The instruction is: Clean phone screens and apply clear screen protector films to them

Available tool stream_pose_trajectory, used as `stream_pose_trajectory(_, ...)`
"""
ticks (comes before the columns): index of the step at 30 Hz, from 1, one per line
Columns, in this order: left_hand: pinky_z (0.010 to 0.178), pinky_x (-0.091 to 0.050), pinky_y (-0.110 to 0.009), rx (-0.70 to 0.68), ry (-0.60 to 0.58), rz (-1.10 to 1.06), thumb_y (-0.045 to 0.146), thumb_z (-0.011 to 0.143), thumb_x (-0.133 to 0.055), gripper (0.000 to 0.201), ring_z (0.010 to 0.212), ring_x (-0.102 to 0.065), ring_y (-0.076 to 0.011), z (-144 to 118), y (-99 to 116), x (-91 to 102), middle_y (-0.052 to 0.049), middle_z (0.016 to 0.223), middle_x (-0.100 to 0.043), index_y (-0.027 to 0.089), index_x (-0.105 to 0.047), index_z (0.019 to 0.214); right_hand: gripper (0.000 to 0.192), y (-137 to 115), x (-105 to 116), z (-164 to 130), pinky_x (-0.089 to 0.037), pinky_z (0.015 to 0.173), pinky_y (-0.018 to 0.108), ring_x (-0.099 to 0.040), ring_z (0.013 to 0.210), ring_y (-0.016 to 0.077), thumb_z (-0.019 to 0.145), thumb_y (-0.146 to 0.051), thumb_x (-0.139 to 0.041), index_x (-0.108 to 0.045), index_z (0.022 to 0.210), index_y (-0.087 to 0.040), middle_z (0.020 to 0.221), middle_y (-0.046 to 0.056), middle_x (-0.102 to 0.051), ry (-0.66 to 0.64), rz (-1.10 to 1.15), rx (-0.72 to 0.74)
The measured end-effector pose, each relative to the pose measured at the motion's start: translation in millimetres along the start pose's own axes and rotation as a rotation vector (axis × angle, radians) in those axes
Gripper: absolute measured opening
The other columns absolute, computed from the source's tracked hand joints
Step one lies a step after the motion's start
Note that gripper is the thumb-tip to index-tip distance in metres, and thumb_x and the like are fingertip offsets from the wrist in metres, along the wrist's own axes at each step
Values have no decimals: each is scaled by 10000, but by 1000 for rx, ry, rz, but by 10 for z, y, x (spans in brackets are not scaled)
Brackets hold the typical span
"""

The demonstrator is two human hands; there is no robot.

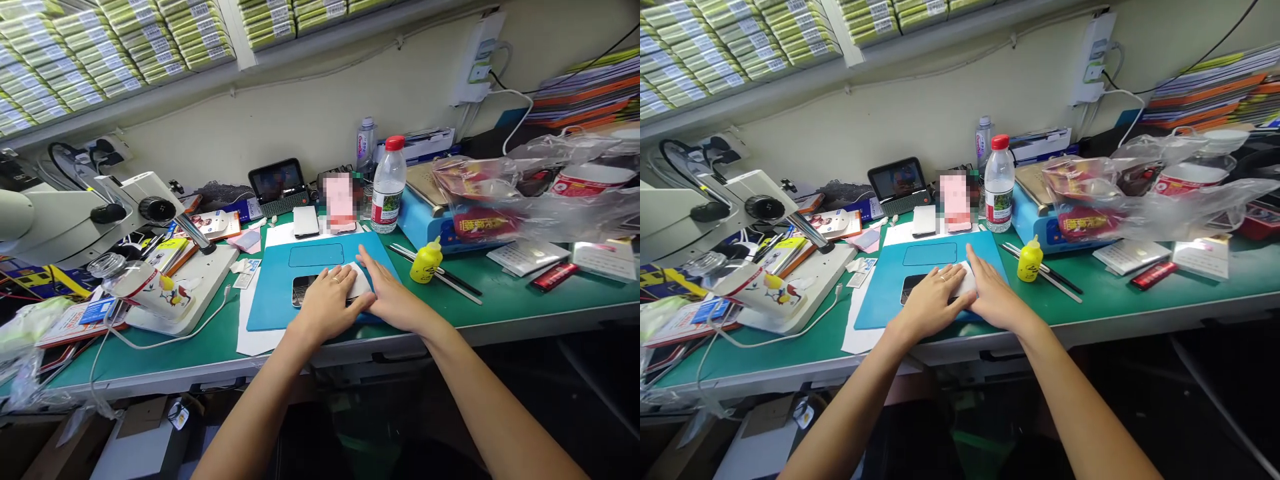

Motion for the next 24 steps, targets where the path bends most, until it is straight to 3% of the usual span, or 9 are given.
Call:
stream_pose_trajectory(8,1248,-213,-496,-19,16,71,516,1065,-262,587,1529,-245,-243,-446,41,-104,-47,1634,-310,194,-377,1541,1111,-79,18,-47,-292,1169,566,-274,1514,337,804,-384,-675,68,1623,-280,1672,171,-239,14,-37,85)
stream_pose_trajectory(13,1246,-209,-523,57,13,115,472,1078,-246,555,1527,-249,-229,-740,-233,-14,-62,1635,-303,205,-342,1554,1154,-89,46,-55,-284,1178,556,-259,1517,361,770,-475,-720,18,1631,-260,1675,175,-231,-6,-42,30)
stream_pose_trajectory(17,1250,-181,-532,161,-1,95,459,1088,-196,558,1535,-213,-227,-943,-514,53,-75,1643,-278,195,-319,1565,1114,-112,53,-60,-301,1170,555,-308,1498,358,798,-505,-694,13,1630,-284,1644,154,-321,-4,-44,24)
stream_pose_trajectory(21,1246,-219,-512,196,-13,50,484,1083,-207,618,1553,-60,-246,-1114,-573,2,-93,1669,-177,138,-235,1595,1062,-95,47,-58,-307,1171,548,-325,1490,355,821,-517,-665,-39,1634,-242,1622,163,-361,-12,-47,-25)
stream_pose_trajectory(24,1239,-226,-543,214,8,60,493,1077,-242,637,1551,-37,-269,-1214,-550,-23,-107,1670,-162,144,-187,1607,1005,-118,62,-52,-350,1146,564,-365,1468,365,835,-509,-642,-87,1632,-252,1605,155,-396,4,-52,-8)
Point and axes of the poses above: each hand's wrist, its own z-axis towards the middle knuckle, its own x-axis out of the back of the hand, y = z × x, the point moved 9 cm from there along z, towards the middle knuckle
